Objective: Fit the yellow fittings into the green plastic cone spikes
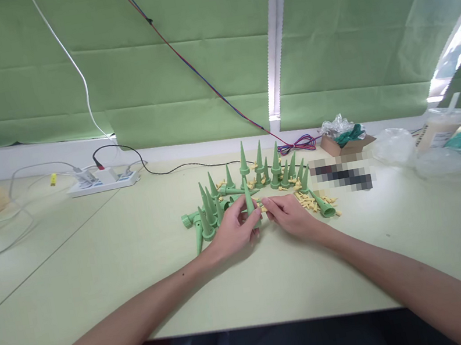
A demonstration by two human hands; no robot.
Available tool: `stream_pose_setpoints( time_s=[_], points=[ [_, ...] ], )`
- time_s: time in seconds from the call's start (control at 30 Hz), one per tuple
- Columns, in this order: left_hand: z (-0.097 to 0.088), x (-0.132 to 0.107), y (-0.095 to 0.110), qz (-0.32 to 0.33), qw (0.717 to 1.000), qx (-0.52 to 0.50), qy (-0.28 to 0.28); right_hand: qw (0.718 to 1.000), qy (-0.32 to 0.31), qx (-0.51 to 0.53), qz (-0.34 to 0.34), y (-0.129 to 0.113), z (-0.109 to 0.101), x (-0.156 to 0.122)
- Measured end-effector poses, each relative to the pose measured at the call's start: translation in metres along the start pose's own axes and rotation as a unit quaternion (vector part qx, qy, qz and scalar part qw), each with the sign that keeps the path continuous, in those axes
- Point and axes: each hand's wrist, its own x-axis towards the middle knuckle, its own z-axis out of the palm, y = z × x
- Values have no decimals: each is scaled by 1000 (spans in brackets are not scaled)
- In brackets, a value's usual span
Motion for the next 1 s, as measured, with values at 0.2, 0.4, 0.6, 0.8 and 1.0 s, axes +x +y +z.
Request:
stream_pose_setpoints(
  time_s=[0.2,0.4,0.6,0.8,1.0],
  points=[
    [1,0,-1,6,1000,-11,-4,1000,19,1,1,0,0,0],
    [1,1,2,10,999,-32,15,999,16,41,-7,-2,-2,-1],
    [0,2,3,15,999,-40,27,997,-15,79,-18,-1,-1,-2],
    [0,2,-1,8,999,-31,23,997,-25,72,-20,-1,-2,-2],
    [0,2,-3,13,1000,-21,14,999,-16,30,-11,0,-1,-2]
  ],
)
